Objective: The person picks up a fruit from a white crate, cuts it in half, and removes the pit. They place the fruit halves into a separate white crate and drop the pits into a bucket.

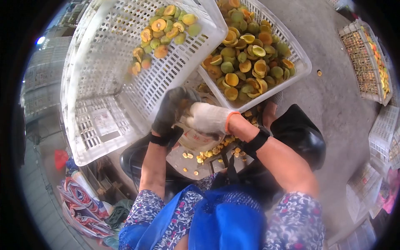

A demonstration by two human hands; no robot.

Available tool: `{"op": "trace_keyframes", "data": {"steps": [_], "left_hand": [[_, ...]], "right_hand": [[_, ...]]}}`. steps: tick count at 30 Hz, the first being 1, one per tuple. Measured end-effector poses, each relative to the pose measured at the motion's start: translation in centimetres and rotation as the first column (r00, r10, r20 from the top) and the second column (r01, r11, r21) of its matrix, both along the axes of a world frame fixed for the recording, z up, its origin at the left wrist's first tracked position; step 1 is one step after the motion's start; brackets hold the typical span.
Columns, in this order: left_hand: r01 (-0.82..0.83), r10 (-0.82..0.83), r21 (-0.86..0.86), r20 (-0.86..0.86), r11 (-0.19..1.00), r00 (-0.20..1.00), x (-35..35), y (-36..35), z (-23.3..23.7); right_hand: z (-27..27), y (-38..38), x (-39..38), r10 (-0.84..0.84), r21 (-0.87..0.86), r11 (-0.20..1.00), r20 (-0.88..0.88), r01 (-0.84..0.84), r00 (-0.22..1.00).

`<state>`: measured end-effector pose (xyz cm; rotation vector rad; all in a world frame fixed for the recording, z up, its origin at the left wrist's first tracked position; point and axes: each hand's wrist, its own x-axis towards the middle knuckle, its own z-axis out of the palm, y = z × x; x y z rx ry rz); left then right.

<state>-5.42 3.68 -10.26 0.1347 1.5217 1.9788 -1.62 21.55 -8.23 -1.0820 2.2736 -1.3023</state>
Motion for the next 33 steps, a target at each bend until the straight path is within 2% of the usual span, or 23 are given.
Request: {"op": "trace_keyframes", "data": {"steps": [1, 2, 3, 4, 5, 7, 8, 10, 12, 13, 14, 15, 18, 19, 21, 22, 24, 25, 26, 28, 29, 31, 33], "left_hand": [[0.009, -0.008, -0.008, 0.017, 1.000, 1.000, 0.7, 0.3, 1.0], [0.050, -0.053, -0.167, -0.015, 0.985, 0.998, 1.0, -0.5, -0.1], [0.041, -0.043, -0.096, -0.024, 0.995, 0.999, 1.1, -0.7, -0.1], [0.034, -0.035, -0.023, -0.034, 0.999, 0.999, 1.1, -0.8, -0.1], [0.031, -0.032, -0.021, -0.044, 0.999, 0.999, 0.6, -0.6, -0.2], [-0.391, 0.388, -0.024, 0.190, 0.920, 0.902, -0.6, 0.1, 0.1], [-0.391, 0.389, -0.031, 0.190, 0.920, 0.901, -0.9, 0.9, 0.5], [-0.346, 0.348, 0.036, -0.159, 0.937, 0.924, -2.5, 4.6, 3.3], [-0.416, 0.236, -0.262, -0.520, 0.871, 0.821, -6.3, 4.1, 3.1], [-0.552, 0.296, -0.229, -0.650, 0.802, 0.700, -8.6, 3.2, 1.3], [-0.692, 0.117, -0.501, -0.761, 0.520, 0.638, -10.9, 0.8, -0.3], [-0.867, -0.135, -0.412, -0.911, 0.281, 0.389, -13.2, -1.6, -2.9], [-0.660, -0.192, -0.749, -0.657, 0.058, 0.729, -15.1, -3.4, -2.5], [-0.663, -0.186, -0.747, -0.660, 0.056, 0.728, -15.1, -3.2, -2.3], [-0.550, -0.231, -0.833, -0.547, 0.056, 0.805, -14.9, -2.5, -1.9], [-0.556, -0.223, -0.829, -0.554, 0.060, 0.802, -14.6, -2.0, -1.6], [-0.617, -0.216, -0.769, -0.639, 0.167, 0.738, -13.0, -1.6, -1.2], [-0.693, -0.266, -0.657, -0.754, 0.297, 0.600, -11.7, -1.7, -1.3], [-0.697, -0.258, -0.654, -0.757, 0.294, 0.601, -10.5, -2.1, -1.4], [-0.526, -0.149, -0.607, -0.727, 0.595, 0.671, -7.2, -1.6, 0.7], [-0.528, -0.141, -0.607, -0.725, 0.593, 0.674, -5.8, -1.4, 1.5], [-0.394, -0.097, -0.489, -0.713, 0.778, 0.694, -3.7, -1.1, 3.0], [-0.414, -0.209, -0.524, -0.771, 0.744, 0.601, -2.6, -1.1, 5.1]], "right_hand": [[0.3, -0.3, -0.2, 0.005, 0.154, 0.987, 0.269, -0.048, 0.963], [0.9, 0.1, -0.1, -0.079, 0.236, 0.970, 0.546, -0.062, 0.834], [1.0, 0.2, 0.1, 0.075, 0.159, 0.962, 0.623, -0.220, 0.779], [1.2, 0.4, 0.2, 0.221, 0.073, 0.928, 0.682, -0.366, 0.697], [1.7, 0.1, 1.1, 0.155, 0.142, 0.939, 0.640, -0.314, 0.752], [1.1, -1.0, 2.8, 0.108, 0.375, 0.864, 0.514, -0.336, 0.851], [0.3, -1.3, 2.9, 0.110, 0.369, 0.867, 0.515, -0.336, 0.850], [-0.7, -0.8, 2.9, -0.025, 0.534, 0.802, 0.476, -0.267, 0.879], [0.0, -0.4, 2.4, -0.091, 0.526, 0.836, 0.410, -0.154, 0.907], [0.7, -0.3, 1.9, -0.114, 0.507, 0.849, 0.449, -0.148, 0.886], [1.0, -0.2, 1.7, -0.140, 0.487, 0.863, 0.492, -0.138, 0.860], [-1.0, -0.4, 2.2, -0.093, 0.429, 0.898, 0.405, -0.099, 0.910], [-2.8, -1.0, 2.2, -0.140, 0.330, 0.943, 0.262, 0.047, 0.955], [-2.5, -1.0, 1.9, -0.136, 0.333, 0.942, 0.258, 0.044, 0.957], [-1.6, -0.7, 0.7, -0.387, 0.012, 0.917, 0.263, 0.398, 0.884], [-1.8, -0.6, 0.1, -0.481, -0.039, 0.863, 0.244, 0.504, 0.842], [-1.0, 0.3, -1.8, -0.519, -0.018, 0.805, 0.463, 0.593, 0.718], [-0.2, 0.7, -2.5, -0.553, -0.020, 0.772, 0.471, 0.635, 0.687], [0.3, 1.0, -3.2, -0.585, -0.022, 0.737, 0.480, 0.676, 0.654], [0.4, 1.0, -4.1, -0.656, -0.070, 0.691, 0.358, 0.719, 0.665], [1.3, 0.7, -4.3, -0.656, -0.052, 0.698, 0.354, 0.715, 0.666], [1.4, -0.3, -4.9, -0.653, -0.036, 0.709, 0.344, 0.704, 0.674], [1.1, -1.7, -5.7, -0.542, -0.167, 0.728, 0.454, 0.665, 0.707]]}}
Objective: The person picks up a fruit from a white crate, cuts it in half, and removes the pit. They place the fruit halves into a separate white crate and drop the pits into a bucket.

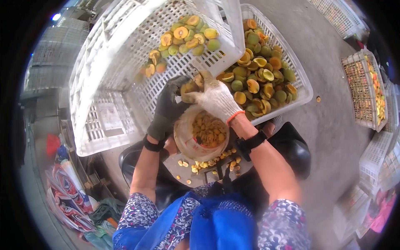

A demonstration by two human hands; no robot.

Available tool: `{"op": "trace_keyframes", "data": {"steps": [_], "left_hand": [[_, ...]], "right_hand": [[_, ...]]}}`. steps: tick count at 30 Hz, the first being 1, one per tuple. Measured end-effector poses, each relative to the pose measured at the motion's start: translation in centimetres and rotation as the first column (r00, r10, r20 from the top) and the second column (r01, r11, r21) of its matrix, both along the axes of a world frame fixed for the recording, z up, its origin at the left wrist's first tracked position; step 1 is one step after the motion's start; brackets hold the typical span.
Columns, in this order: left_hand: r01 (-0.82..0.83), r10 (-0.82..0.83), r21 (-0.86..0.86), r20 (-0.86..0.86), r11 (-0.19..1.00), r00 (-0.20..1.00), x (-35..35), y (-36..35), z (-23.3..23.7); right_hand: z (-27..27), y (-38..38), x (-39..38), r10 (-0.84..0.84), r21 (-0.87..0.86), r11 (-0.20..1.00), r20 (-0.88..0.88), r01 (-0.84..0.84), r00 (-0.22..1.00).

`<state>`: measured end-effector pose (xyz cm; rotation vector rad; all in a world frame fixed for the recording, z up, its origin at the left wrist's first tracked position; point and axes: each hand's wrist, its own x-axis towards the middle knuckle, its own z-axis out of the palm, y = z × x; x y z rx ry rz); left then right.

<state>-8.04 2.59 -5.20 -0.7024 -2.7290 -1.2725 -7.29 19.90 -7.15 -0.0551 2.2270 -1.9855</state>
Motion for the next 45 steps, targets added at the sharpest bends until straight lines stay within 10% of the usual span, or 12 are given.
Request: {"op": "trace_keyframes", "data": {"steps": [3, 10, 13, 15, 19, 21, 23, 29, 33, 45], "left_hand": [[0.021, -0.034, -0.105, -0.114, 0.994, 0.993, 0.7, -0.6, 1.8], [-0.074, -0.026, 0.373, 0.257, 0.925, 0.966, 0.6, -3.2, -0.3], [-0.236, -0.013, 0.548, 0.411, 0.802, 0.912, 0.5, -4.5, -1.7], [-0.374, -0.223, 0.816, 0.503, 0.441, 0.835, 0.0, -5.3, -2.7], [-0.401, -0.290, 0.870, 0.478, 0.288, 0.829, 0.2, -6.1, -3.0], [-0.373, -0.298, 0.878, 0.457, 0.298, 0.838, 0.1, -6.6, -3.1], [-0.352, -0.275, 0.877, 0.445, 0.327, 0.852, 0.2, -6.9, -3.2], [-0.368, -0.233, 0.856, 0.465, 0.363, 0.854, 0.3, -7.6, -2.4], [-0.327, -0.281, 0.859, 0.451, 0.393, 0.847, 0.6, -6.9, -1.7], [-0.298, -0.179, 0.758, 0.476, 0.581, 0.861, 0.9, -5.0, -1.1]], "right_hand": [[3.2, -0.3, -0.3, 0.070, 0.081, 0.994, 0.035, -0.072, 0.997], [2.4, -2.8, -1.5, 0.123, -0.247, 0.967, 0.235, -0.063, 0.964], [2.2, -3.9, -2.1, 0.026, -0.422, 0.901, 0.284, 0.101, 0.958], [2.9, -4.2, -2.8, -0.043, -0.397, 0.882, 0.471, 0.255, 0.881], [1.8, -4.0, -4.7, -0.088, -0.199, 0.967, 0.320, 0.157, 0.943], [-2.0, -4.2, -5.8, -0.061, -0.187, 0.977, 0.223, 0.104, 0.973], [-3.7, -4.5, -6.1, -0.148, 0.408, 0.883, -0.230, 0.233, 0.962], [3.3, -5.2, -1.7, 0.151, 0.355, 0.925, -0.020, -0.134, 0.988], [0.9, -5.7, 0.1, 0.211, 0.353, 0.934, -0.411, -0.059, 0.887], [1.3, -4.8, 0.7, 0.201, 0.301, 0.944, -0.204, -0.134, 0.958]]}}
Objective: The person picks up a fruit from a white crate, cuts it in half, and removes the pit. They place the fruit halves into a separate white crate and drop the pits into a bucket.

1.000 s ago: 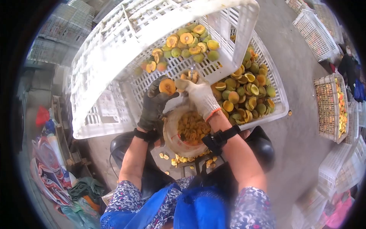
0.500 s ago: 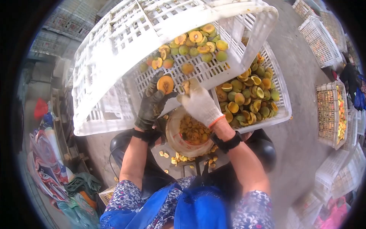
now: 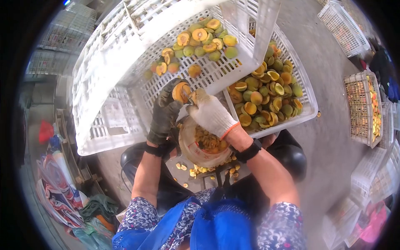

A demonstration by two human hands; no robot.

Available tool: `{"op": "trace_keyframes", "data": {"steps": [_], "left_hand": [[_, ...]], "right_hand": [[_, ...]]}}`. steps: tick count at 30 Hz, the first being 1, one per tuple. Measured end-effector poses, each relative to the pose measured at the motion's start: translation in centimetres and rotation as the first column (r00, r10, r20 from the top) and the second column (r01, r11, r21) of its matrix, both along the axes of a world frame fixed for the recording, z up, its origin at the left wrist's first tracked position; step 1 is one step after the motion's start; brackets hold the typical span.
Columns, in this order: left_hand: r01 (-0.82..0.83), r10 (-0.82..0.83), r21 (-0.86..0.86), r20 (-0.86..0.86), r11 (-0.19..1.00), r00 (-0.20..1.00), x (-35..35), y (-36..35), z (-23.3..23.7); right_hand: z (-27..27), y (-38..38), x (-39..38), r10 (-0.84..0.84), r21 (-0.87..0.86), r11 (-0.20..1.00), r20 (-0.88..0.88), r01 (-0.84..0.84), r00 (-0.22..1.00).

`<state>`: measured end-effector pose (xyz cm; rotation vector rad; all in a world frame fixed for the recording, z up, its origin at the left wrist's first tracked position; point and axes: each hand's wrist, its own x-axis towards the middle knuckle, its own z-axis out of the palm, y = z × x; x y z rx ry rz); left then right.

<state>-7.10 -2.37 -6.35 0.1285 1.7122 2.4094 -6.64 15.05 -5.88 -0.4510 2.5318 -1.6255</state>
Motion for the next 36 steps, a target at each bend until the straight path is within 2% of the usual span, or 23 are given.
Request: {"op": "trace_keyframes", "data": {"steps": [2, 3, 5, 8, 10, 11, 12, 13, 14, 15, 16, 17, 18, 19, 20, 22, 23, 25, 29, 32, 34, 35, 36], "left_hand": [[-0.011, 0.010, -0.058, -0.018, 0.998, 1.000, 0.4, 0.7, 0.6], [-0.003, 0.002, -0.060, -0.016, 0.998, 1.000, 0.5, 0.8, 0.6], [-0.007, -0.003, -0.239, -0.042, 0.971, 0.999, 0.7, 0.9, 0.4], [0.046, -0.054, -0.222, -0.030, 0.974, 0.998, 1.0, 1.2, -0.2], [0.073, -0.087, -0.252, -0.046, 0.965, 0.995, 1.0, 1.2, -1.2], [0.102, -0.125, -0.283, -0.061, 0.954, 0.990, 1.2, 1.4, -1.5], [0.110, -0.132, -0.286, -0.058, 0.952, 0.990, 1.3, 1.7, -1.4], [0.122, -0.119, -0.105, 0.036, 0.987, 0.992, 1.4, 2.2, -1.4], [0.111, -0.121, 0.079, 0.132, 0.991, 0.984, 1.7, 2.9, -1.3], [-0.008, -0.014, 0.126, 0.170, 0.992, 0.985, 2.0, 3.9, -0.6], [-0.001, -0.020, 0.120, 0.173, 0.993, 0.985, 2.0, 4.4, -0.9], [-0.061, 0.059, 0.006, 0.166, 0.998, 0.984, 1.9, 4.7, -1.4], [-0.124, 0.139, -0.108, 0.148, 0.986, 0.979, 1.8, 5.0, -1.5], [-0.155, 0.165, -0.101, 0.099, 0.983, 0.981, 1.6, 5.4, -1.5], [-0.153, 0.163, -0.102, 0.098, 0.983, 0.982, 1.7, 5.5, -1.2], [-0.057, 0.063, -0.056, 0.109, 0.997, 0.992, 1.9, 5.6, 0.0], [-0.054, 0.061, -0.063, 0.119, 0.997, 0.991, 2.1, 5.5, -0.3], [-0.025, 0.006, 0.097, 0.195, 0.995, 0.981, 1.9, 5.2, -1.3], [0.024, -0.033, 0.068, 0.136, 0.997, 0.990, 2.0, 5.1, -2.0], [-0.008, 0.006, 0.025, 0.068, 1.000, 0.998, 2.1, 6.6, -1.2], [-0.071, 0.071, 0.022, 0.005, 0.997, 0.997, 2.1, 7.3, -1.0], [-0.067, 0.066, 0.023, 0.004, 0.998, 0.998, 2.1, 7.2, -1.0], [0.022, -0.019, -0.057, 0.037, 0.998, 0.999, 2.1, 7.0, -0.9]], "right_hand": [[-0.5, 0.1, 0.1, -0.003, -0.017, 1.000, -0.003, 0.003, 1.000], [-0.8, 0.0, 0.2, -0.009, -0.049, 0.999, 0.059, 0.011, 0.998], [-1.2, 0.1, 0.5, -0.021, -0.083, 0.996, 0.124, 0.032, 0.992], [-1.3, 0.4, 1.3, -0.011, -0.005, 1.000, 0.093, 0.011, 0.996], [-0.7, 0.8, 1.6, 0.090, -0.201, 0.980, 0.383, -0.013, 0.919], [-0.3, 1.2, 1.9, 0.081, -0.209, 0.978, 0.394, 0.004, 0.915], [0.7, 1.5, 1.7, 0.124, -0.203, 0.979, 0.517, -0.019, 0.847], [1.4, 1.8, 1.6, 0.163, -0.201, 0.979, 0.627, -0.043, 0.762], [1.7, 2.0, 1.6, 0.160, -0.205, 0.978, 0.627, -0.037, 0.762], [1.8, 2.2, 1.7, 0.183, -0.221, 0.974, 0.635, -0.051, 0.750], [1.8, 2.3, 1.9, 0.208, -0.239, 0.969, 0.644, -0.065, 0.736], [1.3, 2.2, 2.2, 0.208, -0.244, 0.968, 0.646, -0.060, 0.735], [0.8, 1.9, 2.5, 0.089, -0.144, 0.989, 0.516, -0.016, 0.852], [0.5, 1.9, 2.7, -0.025, -0.051, 0.998, 0.354, 0.046, 0.935], [0.3, 2.3, 2.9, -0.027, -0.052, 0.997, 0.354, 0.048, 0.935], [1.9, 3.3, 3.2, 0.133, -0.261, 0.965, 0.530, 0.012, 0.838], [2.1, 3.6, 3.4, 0.134, -0.267, 0.964, 0.537, 0.018, 0.833], [2.5, 4.1, 3.1, 0.284, -0.340, 0.940, 0.734, -0.027, 0.617], [3.3, 4.7, 3.7, 0.252, -0.301, 0.952, 0.677, -0.053, 0.691], [2.7, 4.4, 3.9, 0.255, -0.359, 0.933, 0.697, 0.017, 0.670], [0.7, 3.5, 4.4, 0.223, -0.380, 0.924, 0.643, 0.052, 0.733], [-2.2, 2.7, 5.0, 0.023, -0.118, 0.993, 0.183, -0.001, 0.983], [-3.7, 2.8, 5.3, 0.018, -0.118, 0.993, 0.185, 0.003, 0.983]]}}
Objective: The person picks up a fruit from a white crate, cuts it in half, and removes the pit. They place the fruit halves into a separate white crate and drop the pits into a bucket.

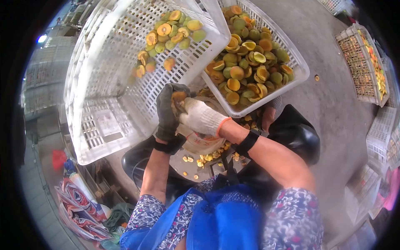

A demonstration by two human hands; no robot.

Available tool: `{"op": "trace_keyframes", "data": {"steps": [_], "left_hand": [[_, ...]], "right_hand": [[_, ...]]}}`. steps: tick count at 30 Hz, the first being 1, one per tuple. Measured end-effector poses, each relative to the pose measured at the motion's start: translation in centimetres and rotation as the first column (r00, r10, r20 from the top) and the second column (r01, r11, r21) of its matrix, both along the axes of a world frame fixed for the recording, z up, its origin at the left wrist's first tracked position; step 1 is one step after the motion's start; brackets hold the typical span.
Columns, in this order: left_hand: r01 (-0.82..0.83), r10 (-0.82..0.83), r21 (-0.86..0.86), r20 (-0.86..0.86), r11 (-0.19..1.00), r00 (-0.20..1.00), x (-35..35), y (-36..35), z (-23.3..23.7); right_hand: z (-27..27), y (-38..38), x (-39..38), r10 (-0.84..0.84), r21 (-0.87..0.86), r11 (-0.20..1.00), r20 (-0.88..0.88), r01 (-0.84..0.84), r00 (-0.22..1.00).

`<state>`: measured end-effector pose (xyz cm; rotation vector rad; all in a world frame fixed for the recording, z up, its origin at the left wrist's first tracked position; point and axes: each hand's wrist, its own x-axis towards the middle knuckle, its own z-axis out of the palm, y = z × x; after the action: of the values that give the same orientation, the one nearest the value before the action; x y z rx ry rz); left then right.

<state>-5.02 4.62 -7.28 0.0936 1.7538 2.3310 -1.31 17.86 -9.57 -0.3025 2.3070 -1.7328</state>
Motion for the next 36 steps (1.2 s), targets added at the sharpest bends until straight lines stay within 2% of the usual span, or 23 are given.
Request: {"op": "trace_keyframes", "data": {"steps": [2, 3, 4, 5, 6, 8, 10, 12, 13, 14, 16, 17, 20, 22, 24, 26, 30, 31, 32, 33, 34, 35, 36], "left_hand": [[0.093, -0.091, -0.078, 0.036, 0.993, 0.995, 0.0, -0.6, 0.1], [0.133, -0.124, -0.139, 0.073, 0.981, 0.990, 0.3, -0.9, 0.0], [0.180, -0.160, -0.195, 0.114, 0.964, 0.981, 0.5, -1.0, -0.3], [0.220, -0.208, -0.217, 0.076, 0.951, 0.975, 0.5, -1.3, -0.7], [0.237, -0.225, -0.211, 0.079, 0.948, 0.971, 0.6, -1.0, -0.6], [0.229, -0.249, 0.153, 0.125, 0.961, 0.960, 1.4, -0.4, -0.2], [0.226, -0.255, 0.179, 0.160, 0.958, 0.954, 1.7, -0.3, 0.0], [0.119, -0.118, 0.009, 0.206, 0.993, 0.971, 1.6, -0.1, 0.5], [0.127, -0.114, -0.088, 0.148, 0.988, 0.982, 1.3, -0.6, 0.1], [0.114, -0.101, -0.098, 0.134, 0.989, 0.986, 0.9, -1.2, -1.0], [-0.201, 0.232, -0.142, 0.253, 0.969, 0.939, -0.2, -1.9, -3.2], [-0.088, 0.113, -0.129, 0.202, 0.988, 0.973, -0.7, -1.3, -2.7], [0.024, -0.028, -0.121, -0.029, 0.992, 0.999, -2.0, 2.5, 0.3], [-0.088, 0.037, -0.520, -0.107, 0.849, 0.994, -6.5, 0.7, -1.4], [-0.476, -0.164, -0.850, -0.515, 0.226, 0.841, -10.8, -1.8, -4.2], [-0.443, -0.288, -0.892, -0.402, -0.089, 0.869, -12.2, -2.5, -5.2], [-0.261, -0.379, -0.954, -0.189, -0.148, 0.906, -14.4, -4.7, -6.0], [-0.119, -0.270, -0.981, -0.157, 0.154, 0.950, -14.0, -4.9, -5.8], [0.001, -0.176, -0.891, -0.088, 0.453, 0.980, -13.6, -5.1, -5.6], [0.003, -0.180, -0.893, -0.087, 0.450, 0.980, -12.1, -4.5, -4.2], [0.084, -0.113, -0.523, -0.023, 0.848, 0.993, -9.3, -3.3, -1.8], [0.079, -0.079, 0.008, 0.069, 0.997, 0.994, -6.9, -2.3, -0.1], [0.077, -0.077, 0.007, 0.073, 0.997, 0.994, -5.4, -1.7, 0.4]], "right_hand": [[-1.7, 0.9, -0.1, 0.216, 0.255, 0.962, -0.504, -0.095, 0.836], [-1.2, 1.2, -0.5, 0.214, 0.256, 0.962, -0.502, -0.092, 0.838], [0.2, 1.8, -0.9, 0.283, 0.098, 0.956, -0.046, -0.277, 0.958], [1.3, 2.3, -0.9, 0.373, -0.135, 0.928, 0.406, -0.349, 0.834], [1.8, 2.7, -0.7, 0.356, -0.131, 0.934, 0.412, -0.332, 0.839], [3.3, 3.3, 0.4, 0.602, -0.680, 0.729, 0.586, -0.076, 0.543], [5.0, 3.5, 0.3, 0.585, -0.679, 0.734, 0.631, -0.003, 0.509], [4.3, 3.6, -0.3, 0.561, -0.583, 0.798, 0.626, -0.153, 0.542], [7.1, 4.1, -1.2, 0.482, -0.166, 0.861, 0.569, -0.481, 0.666], [0.2, 3.2, 0.1, 0.615, 0.279, 0.779, -0.170, -0.561, 0.770], [-0.2, 3.4, 3.6, 0.436, 0.599, 0.720, 0.001, -0.349, 0.900], [-1.7, 3.1, 3.9, 0.530, 0.658, 0.552, 0.198, -0.512, 0.825], [2.7, 3.9, 3.3, 0.492, 0.481, 0.659, 0.306, -0.578, 0.815], [2.7, 3.6, 2.6, 0.470, 0.443, 0.671, 0.365, -0.594, 0.804], [2.9, 3.4, 2.0, 0.433, 0.407, 0.697, 0.418, -0.591, 0.799], [2.9, 3.2, 1.6, 0.542, 0.334, 0.676, 0.378, -0.656, 0.751], [2.3, 3.2, 0.8, 0.521, 0.256, 0.729, 0.395, -0.635, 0.757], [0.7, 3.3, 0.3, 0.614, 0.425, 0.719, -0.017, -0.550, 0.789], [-0.8, 3.7, 0.0, 0.476, 0.338, 0.854, -0.202, -0.396, 0.856], [0.1, 3.7, -0.7, 0.236, 0.249, 0.947, -0.116, -0.202, 0.965], [-1.6, 3.8, -1.6, 0.346, 0.477, 0.875, -0.491, -0.086, 0.799], [1.0, 4.0, -1.7, 0.090, 0.240, 0.971, -0.286, -0.020, 0.954], [3.6, 4.3, -2.0, -0.125, 0.025, 0.992, 0.003, 0.125, 0.992]]}}
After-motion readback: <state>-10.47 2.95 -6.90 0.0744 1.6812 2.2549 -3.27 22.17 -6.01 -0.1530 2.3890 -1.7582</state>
